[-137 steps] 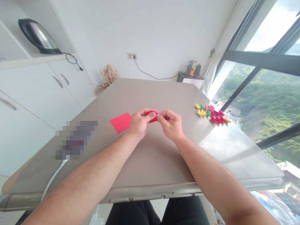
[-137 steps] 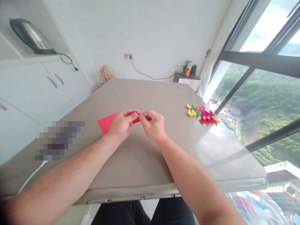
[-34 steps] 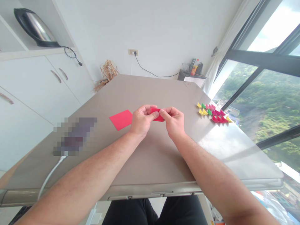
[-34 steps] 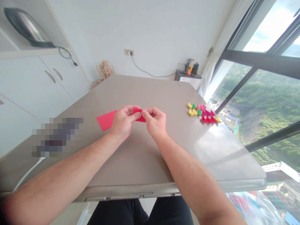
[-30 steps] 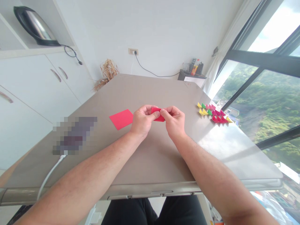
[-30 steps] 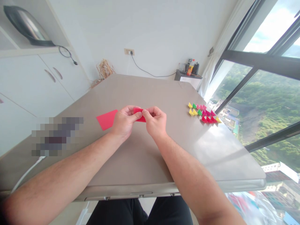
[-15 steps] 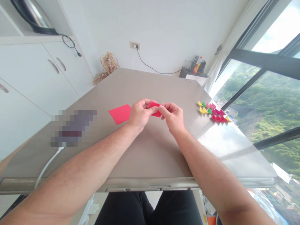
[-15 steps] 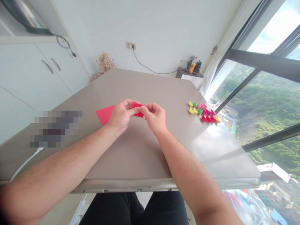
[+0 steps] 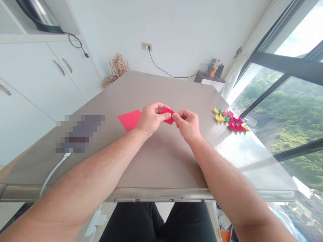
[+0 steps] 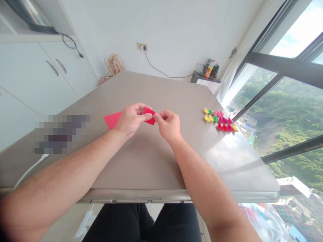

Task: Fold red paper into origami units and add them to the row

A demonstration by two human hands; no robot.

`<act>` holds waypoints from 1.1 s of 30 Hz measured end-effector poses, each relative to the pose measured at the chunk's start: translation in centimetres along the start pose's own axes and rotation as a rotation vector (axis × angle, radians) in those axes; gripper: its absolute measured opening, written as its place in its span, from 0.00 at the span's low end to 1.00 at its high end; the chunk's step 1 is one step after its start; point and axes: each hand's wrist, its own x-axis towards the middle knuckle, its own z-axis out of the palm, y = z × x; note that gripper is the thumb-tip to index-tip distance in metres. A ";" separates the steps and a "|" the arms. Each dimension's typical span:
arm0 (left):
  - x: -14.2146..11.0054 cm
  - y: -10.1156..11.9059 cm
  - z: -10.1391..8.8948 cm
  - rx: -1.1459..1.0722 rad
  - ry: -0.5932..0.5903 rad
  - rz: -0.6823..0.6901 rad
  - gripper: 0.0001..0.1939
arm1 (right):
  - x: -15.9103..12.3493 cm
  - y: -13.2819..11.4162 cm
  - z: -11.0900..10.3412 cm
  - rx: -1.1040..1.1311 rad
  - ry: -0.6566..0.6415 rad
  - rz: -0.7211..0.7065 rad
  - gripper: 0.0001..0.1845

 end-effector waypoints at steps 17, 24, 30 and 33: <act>0.2 -0.6 -0.3 -0.006 0.031 -0.052 0.15 | 0.0 -0.1 -0.2 0.101 -0.090 0.049 0.14; 0.2 -0.6 -0.5 0.004 -0.019 -0.045 0.17 | 0.1 0.1 -0.2 0.119 -0.050 0.054 0.15; 0.3 -0.6 -1.1 0.250 -0.109 -0.052 0.17 | 0.3 0.2 -0.4 0.133 -0.082 0.022 0.13; 0.3 -0.6 -1.2 0.228 -0.065 -0.046 0.21 | 0.5 0.4 -0.3 0.136 -0.071 -0.028 0.15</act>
